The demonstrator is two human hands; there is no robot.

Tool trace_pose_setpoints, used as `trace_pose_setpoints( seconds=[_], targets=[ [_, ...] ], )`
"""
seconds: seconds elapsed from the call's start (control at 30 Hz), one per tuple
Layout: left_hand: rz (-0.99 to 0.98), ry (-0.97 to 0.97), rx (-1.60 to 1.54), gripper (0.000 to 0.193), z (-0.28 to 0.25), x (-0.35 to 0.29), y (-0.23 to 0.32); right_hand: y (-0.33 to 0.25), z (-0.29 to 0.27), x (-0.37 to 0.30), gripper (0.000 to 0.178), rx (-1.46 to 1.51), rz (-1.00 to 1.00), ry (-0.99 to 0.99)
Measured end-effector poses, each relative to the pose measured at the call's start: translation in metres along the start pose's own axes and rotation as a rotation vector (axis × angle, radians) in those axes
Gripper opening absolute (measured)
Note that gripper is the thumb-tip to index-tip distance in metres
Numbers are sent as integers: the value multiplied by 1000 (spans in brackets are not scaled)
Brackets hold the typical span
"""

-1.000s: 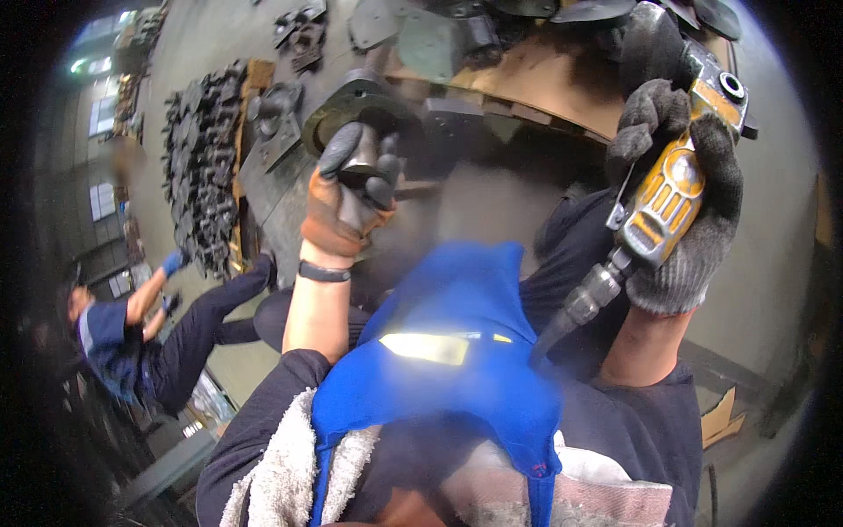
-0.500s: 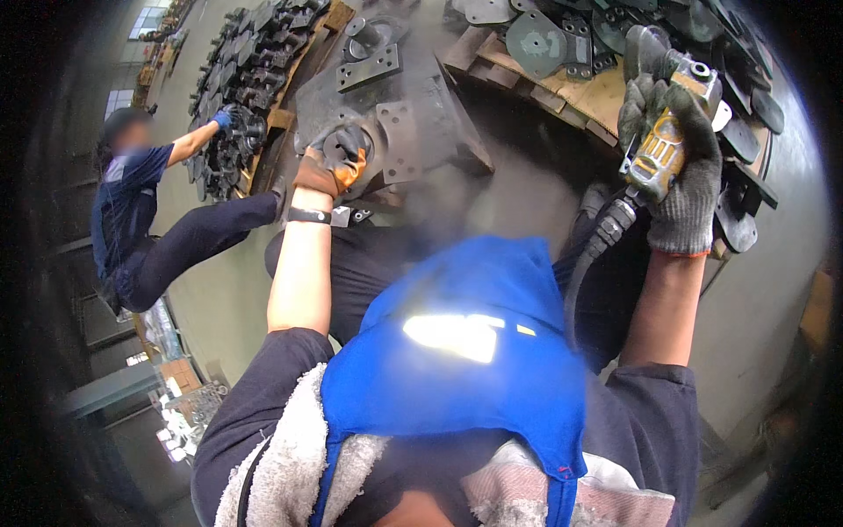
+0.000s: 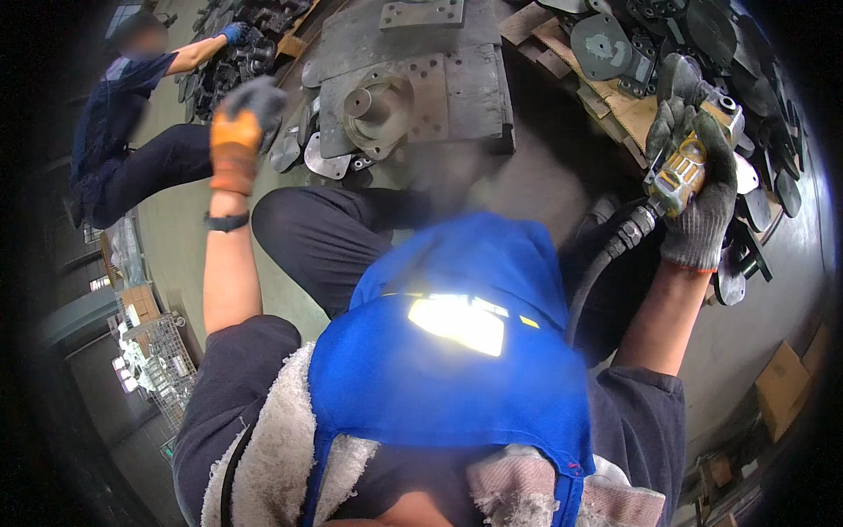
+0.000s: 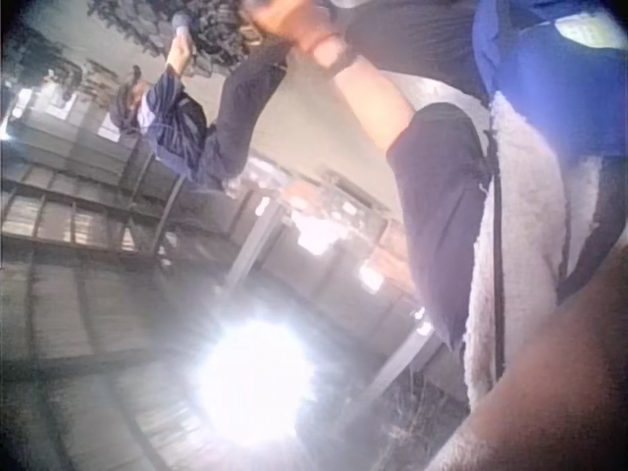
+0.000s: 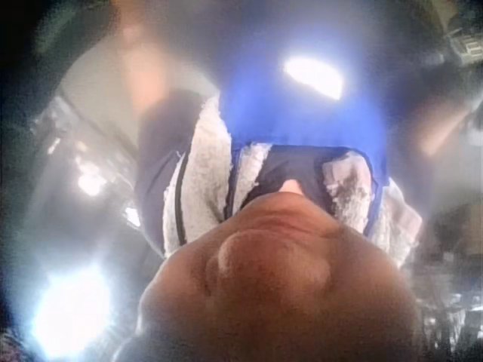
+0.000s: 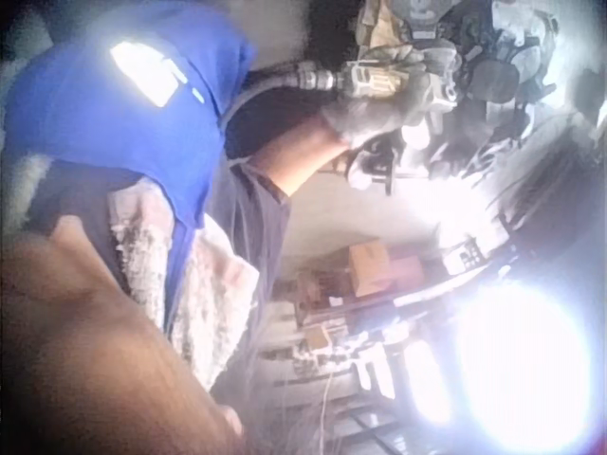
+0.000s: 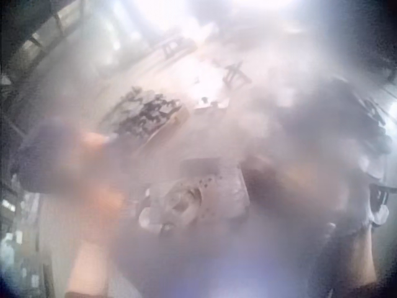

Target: The person sits on the floor and uses a handheld angle grinder to smooth the edges of metal parts. They pick up parts from a pile, grind them, and place them on a wooden pallet.

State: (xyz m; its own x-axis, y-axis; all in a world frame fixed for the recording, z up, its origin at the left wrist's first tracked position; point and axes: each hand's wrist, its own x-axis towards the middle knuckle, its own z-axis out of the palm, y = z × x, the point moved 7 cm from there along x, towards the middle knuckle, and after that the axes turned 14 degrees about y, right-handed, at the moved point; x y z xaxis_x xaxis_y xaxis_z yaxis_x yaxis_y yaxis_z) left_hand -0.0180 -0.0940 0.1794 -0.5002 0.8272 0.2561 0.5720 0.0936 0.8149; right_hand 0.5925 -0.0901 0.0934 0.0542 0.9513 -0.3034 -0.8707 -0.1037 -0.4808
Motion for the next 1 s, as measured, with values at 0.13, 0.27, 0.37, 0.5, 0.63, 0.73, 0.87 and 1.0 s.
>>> trace_pose_setpoints(
  seconds=[0.13, 0.27, 0.37, 0.5, 0.63, 0.73, 0.87, 1.0],
  targets=[
    [475, -334, 703, 60, 71, -93, -9, -2, 9, -5, 44, -40, -26, 35],
    [848, -321, 917, 72, 119, -135, -38, -9, 2, -3, 46, -125, -102, 137],
    [910, -151, 908, 71, 130, -134, -59, -8, 3, -4, 45, -149, -133, 164],
    [889, -236, 980, 58, 149, -130, -53, -6, 11, -5, 42, -185, -127, 117],
    [935, -315, 993, 50, 154, -135, -39, -2, 12, -4, 40, -136, -33, 165],
    [993, -297, 903, 42, 160, -138, 0, -1, 6, 2, 35, -123, 2, 165],
    [1017, -297, 717, 29, 160, -102, 64, -2, 14, -7, 34, -163, -42, 199],
    [319, -348, 424, 41, 151, -24, 71, 3, 24, -9, 34, -132, -53, 157]
  ],
)
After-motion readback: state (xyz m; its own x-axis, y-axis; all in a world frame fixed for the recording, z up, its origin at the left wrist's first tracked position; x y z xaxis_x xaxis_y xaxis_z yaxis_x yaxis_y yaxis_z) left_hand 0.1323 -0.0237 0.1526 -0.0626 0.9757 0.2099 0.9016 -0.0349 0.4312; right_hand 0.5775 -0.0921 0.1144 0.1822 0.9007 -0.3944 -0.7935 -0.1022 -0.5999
